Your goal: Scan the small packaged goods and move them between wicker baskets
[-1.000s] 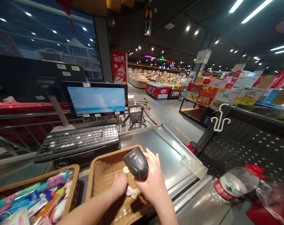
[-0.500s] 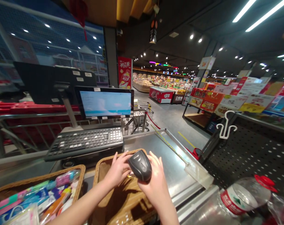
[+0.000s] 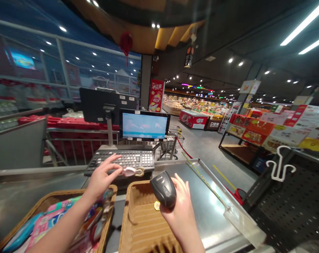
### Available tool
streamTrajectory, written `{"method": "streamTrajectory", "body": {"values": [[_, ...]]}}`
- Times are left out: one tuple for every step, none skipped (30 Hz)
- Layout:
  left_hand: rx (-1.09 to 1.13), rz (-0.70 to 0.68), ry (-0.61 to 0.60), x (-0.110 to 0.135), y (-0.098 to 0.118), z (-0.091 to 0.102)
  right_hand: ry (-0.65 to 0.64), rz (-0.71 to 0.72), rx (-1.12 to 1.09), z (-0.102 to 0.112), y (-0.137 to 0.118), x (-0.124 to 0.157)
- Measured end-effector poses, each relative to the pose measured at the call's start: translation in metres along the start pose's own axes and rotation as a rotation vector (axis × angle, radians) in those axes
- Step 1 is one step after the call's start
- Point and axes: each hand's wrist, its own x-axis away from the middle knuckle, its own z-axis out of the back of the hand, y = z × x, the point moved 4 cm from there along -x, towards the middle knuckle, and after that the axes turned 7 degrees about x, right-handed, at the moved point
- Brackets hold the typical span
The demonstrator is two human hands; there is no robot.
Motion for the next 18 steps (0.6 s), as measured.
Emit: {"method": "streamTrajectory", "body": {"values": [[0.006, 0.004, 0.035, -0.001, -0.004, 0.009, -0.003, 0.009, -0.003, -0.001, -0.005, -0.001], [0.009, 0.011, 0.068, -0.003, -0.008, 0.018, -0.005, 0.021, -0.006, -0.001, -0.011, -0.003], [0.009, 0.02, 0.097, -0.005, -0.011, 0.027, -0.007, 0.037, -0.01, -0.001, -0.018, -0.005], [0.007, 0.028, 0.122, -0.007, -0.015, 0.035, -0.01, 0.054, -0.014, -0.001, -0.025, -0.007], [0.004, 0.034, 0.144, -0.009, -0.018, 0.042, -0.015, 0.074, -0.018, -0.002, -0.033, -0.009], [0.002, 0.039, 0.162, -0.011, -0.021, 0.05, -0.022, 0.096, -0.022, -0.002, -0.041, -0.011], [0.001, 0.043, 0.175, -0.012, -0.024, 0.056, -0.029, 0.115, -0.026, -0.003, -0.049, -0.014], [0.002, 0.05, 0.186, -0.014, -0.027, 0.063, -0.036, 0.133, -0.03, -0.004, -0.056, -0.017], [0.004, 0.058, 0.193, -0.014, -0.029, 0.068, -0.043, 0.149, -0.035, -0.006, -0.063, -0.019], [0.005, 0.069, 0.198, -0.014, -0.031, 0.073, -0.051, 0.162, -0.04, -0.008, -0.07, -0.021], [0.007, 0.082, 0.202, -0.013, -0.033, 0.078, -0.06, 0.173, -0.046, -0.01, -0.076, -0.023], [0.007, 0.092, 0.204, -0.012, -0.035, 0.082, -0.07, 0.18, -0.054, -0.012, -0.081, -0.025], [0.004, 0.099, 0.204, -0.009, -0.036, 0.086, -0.081, 0.187, -0.062, -0.015, -0.086, -0.025], [-0.006, 0.106, 0.204, -0.006, -0.037, 0.089, -0.094, 0.192, -0.07, -0.017, -0.09, -0.026], [-0.023, 0.111, 0.205, -0.003, -0.037, 0.092, -0.11, 0.198, -0.077, -0.02, -0.094, -0.026], [-0.047, 0.117, 0.207, 0.0, -0.037, 0.095, -0.125, 0.201, -0.083, -0.022, -0.097, -0.025], [-0.075, 0.12, 0.211, 0.003, -0.036, 0.098, -0.141, 0.204, -0.087, -0.024, -0.101, -0.025], [-0.103, 0.12, 0.218, 0.006, -0.036, 0.1, -0.156, 0.206, -0.089, -0.025, -0.104, -0.024]]}}
